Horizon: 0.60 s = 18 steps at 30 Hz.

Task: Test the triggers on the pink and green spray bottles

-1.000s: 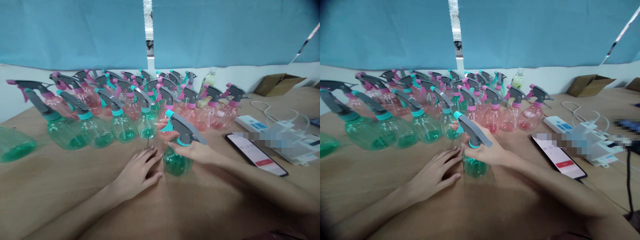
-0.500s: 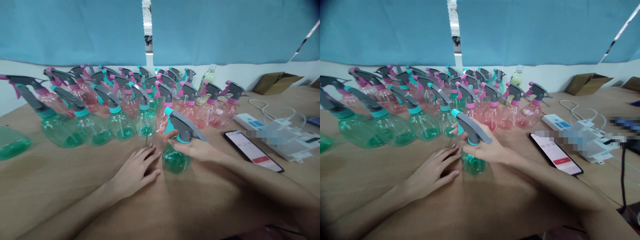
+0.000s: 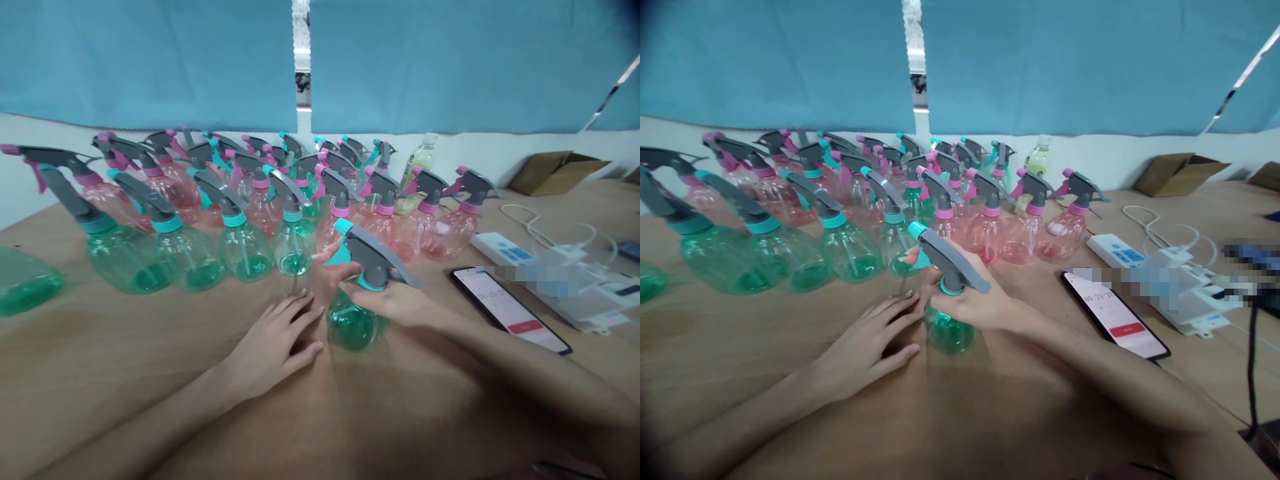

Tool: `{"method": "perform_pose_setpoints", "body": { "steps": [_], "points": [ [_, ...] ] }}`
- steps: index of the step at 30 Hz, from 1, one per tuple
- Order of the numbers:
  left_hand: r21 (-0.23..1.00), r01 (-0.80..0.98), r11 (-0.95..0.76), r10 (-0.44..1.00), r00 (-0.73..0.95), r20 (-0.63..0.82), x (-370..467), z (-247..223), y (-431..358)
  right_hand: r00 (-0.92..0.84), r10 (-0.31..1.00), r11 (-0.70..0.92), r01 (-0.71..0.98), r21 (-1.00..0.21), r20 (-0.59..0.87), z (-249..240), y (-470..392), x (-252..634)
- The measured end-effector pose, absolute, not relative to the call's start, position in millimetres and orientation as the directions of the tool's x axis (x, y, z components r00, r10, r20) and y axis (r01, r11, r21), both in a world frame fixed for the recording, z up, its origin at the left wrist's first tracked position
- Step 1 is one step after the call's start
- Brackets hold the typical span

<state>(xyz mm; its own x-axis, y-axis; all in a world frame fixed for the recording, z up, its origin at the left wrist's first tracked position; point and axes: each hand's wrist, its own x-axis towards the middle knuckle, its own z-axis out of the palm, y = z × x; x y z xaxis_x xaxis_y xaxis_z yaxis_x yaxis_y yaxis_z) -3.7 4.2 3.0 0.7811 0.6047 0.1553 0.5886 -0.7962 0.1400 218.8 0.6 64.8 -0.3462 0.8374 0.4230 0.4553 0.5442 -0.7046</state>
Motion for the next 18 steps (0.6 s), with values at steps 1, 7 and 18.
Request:
{"method": "perform_pose_setpoints", "body": {
  "steps": [1,7,18],
  "points": [
    [0.141,0.589,-0.796,0.606,0.780,0.157,-3.7,3.0,3.9,-0.360,0.834,0.545,0.422,-0.724,0.418,64.1,1.1,218.8],
    [0.148,0.591,-0.793,0.608,0.780,0.148,-3.5,2.7,3.0,-0.359,0.841,0.516,0.305,-0.801,0.405,60.8,0.8,216.9],
    [0.167,0.592,-0.788,0.614,0.778,0.137,-2.9,4.8,3.2,-0.331,0.863,0.491,0.381,-0.783,0.381,63.5,-0.8,214.8]
  ]
}}
